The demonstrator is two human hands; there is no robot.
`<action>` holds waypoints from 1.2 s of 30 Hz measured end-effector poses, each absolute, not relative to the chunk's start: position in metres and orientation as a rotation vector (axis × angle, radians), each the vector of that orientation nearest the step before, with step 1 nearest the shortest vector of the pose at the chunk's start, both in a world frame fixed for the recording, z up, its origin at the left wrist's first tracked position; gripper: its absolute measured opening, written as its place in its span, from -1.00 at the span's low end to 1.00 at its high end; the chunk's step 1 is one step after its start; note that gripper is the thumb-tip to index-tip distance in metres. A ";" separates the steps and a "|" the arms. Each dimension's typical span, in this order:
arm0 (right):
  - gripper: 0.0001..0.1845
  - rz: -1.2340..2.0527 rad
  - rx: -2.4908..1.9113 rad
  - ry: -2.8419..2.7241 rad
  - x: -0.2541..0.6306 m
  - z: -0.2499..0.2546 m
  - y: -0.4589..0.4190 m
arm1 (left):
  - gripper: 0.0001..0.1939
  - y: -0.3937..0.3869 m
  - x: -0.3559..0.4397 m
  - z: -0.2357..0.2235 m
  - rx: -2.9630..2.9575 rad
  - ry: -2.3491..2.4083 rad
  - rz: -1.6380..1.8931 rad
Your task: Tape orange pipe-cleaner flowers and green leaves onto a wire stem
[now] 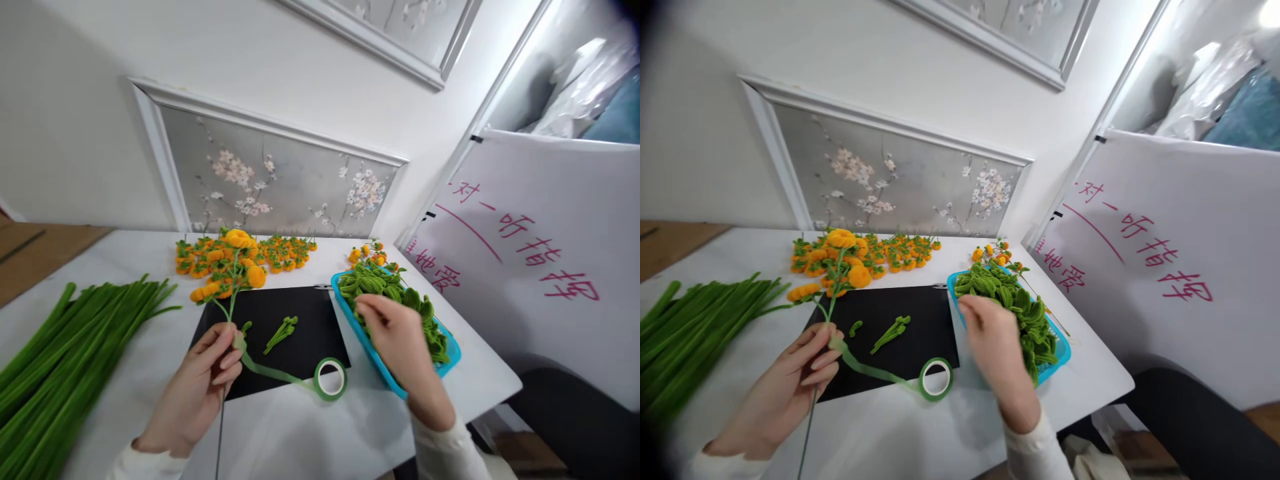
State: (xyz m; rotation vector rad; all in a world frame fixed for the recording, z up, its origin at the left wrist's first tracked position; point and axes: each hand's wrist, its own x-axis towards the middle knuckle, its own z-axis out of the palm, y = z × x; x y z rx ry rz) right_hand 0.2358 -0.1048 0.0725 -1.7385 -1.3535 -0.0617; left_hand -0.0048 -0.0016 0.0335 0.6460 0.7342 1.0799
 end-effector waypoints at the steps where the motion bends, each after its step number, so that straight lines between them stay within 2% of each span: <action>1: -0.75 -0.147 -1.788 -1.304 0.252 0.079 -0.115 | -0.88 -0.002 -0.004 0.035 0.644 0.731 1.076; 5: -0.74 -0.408 -1.994 -1.118 0.310 0.100 -0.145 | -0.86 -0.005 -0.002 0.040 0.646 0.708 1.063; 12: -0.74 -0.360 -2.199 -1.322 0.345 0.096 -0.135 | -0.87 -0.012 0.000 0.047 0.665 0.662 1.013; 24: -0.73 -0.516 -2.362 -1.484 0.331 0.107 -0.122 | -0.89 -0.013 0.005 0.040 0.642 0.622 0.981; 30: -0.68 -0.489 -2.594 -1.527 0.303 0.092 -0.100 | -0.87 -0.019 0.003 0.031 0.706 0.548 0.978; 34: -0.81 -0.486 -2.685 -1.489 0.295 0.084 -0.096 | -0.85 -0.024 0.001 0.032 0.728 0.516 0.994; 36: -0.77 -0.510 -2.689 -1.439 0.295 0.081 -0.098 | -0.84 -0.027 0.000 0.032 0.736 0.497 0.985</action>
